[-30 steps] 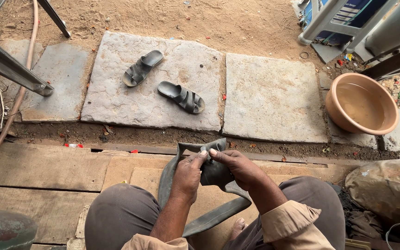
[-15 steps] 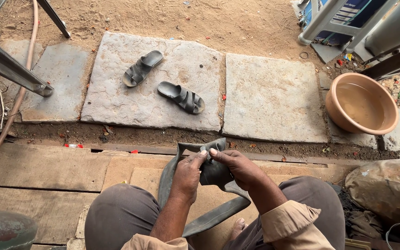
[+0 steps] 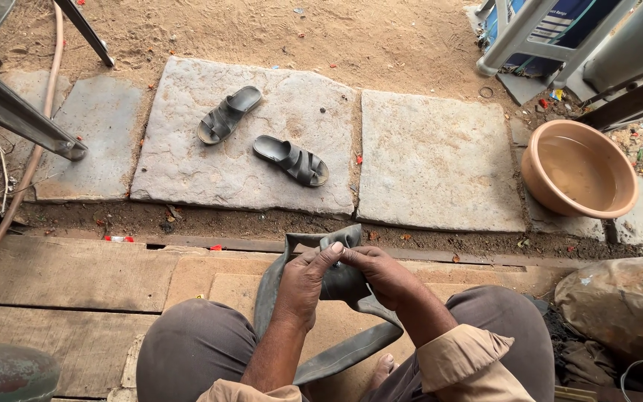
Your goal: The person sits on the ground holding a rubber inner tube and marks a spot on it with a chalk-like piece, then uses a metal awl-like tool to work on the marked area of the tube. At the end they reach into a small box of supplies beside them.
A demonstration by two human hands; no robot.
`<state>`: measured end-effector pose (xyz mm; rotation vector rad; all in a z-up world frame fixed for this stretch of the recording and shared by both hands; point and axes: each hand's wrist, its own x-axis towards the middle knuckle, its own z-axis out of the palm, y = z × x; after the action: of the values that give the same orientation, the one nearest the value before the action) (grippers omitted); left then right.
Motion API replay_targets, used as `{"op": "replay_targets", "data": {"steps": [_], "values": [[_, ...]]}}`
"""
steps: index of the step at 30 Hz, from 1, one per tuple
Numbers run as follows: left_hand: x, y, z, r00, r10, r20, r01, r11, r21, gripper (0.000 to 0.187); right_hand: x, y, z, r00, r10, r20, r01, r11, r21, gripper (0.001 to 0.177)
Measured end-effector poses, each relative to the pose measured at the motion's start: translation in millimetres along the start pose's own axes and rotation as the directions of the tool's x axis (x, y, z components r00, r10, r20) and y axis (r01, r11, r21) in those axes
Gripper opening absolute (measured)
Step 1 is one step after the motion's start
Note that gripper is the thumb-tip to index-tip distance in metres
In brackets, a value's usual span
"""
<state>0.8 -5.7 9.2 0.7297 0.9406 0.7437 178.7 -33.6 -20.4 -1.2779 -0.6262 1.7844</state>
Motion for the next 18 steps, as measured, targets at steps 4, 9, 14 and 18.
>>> {"op": "replay_targets", "data": {"steps": [4,9,14,18], "values": [[9,-12,-7,1.000,-0.007,-0.022,0.006,0.999,-0.054,0.032,-3,-5,4,1.000,0.009,-0.002,-0.009,1.000,-0.004,0.042],[18,-21,-11,0.998,-0.016,-0.059,0.008,0.993,-0.121,0.026,-6,-11,9,1.000,0.010,0.004,-0.010,0.998,-0.063,0.044],[15,-12,-13,0.999,0.031,-0.032,-0.038,0.968,-0.246,0.028,1,-3,-9,0.997,-0.073,0.029,0.073,0.997,-0.003,0.037],[12,-4,-14,1.000,0.015,-0.019,-0.019,0.964,-0.265,0.034,-2,-13,-1,0.993,-0.101,0.056,0.097,0.992,0.079,0.030]]}}
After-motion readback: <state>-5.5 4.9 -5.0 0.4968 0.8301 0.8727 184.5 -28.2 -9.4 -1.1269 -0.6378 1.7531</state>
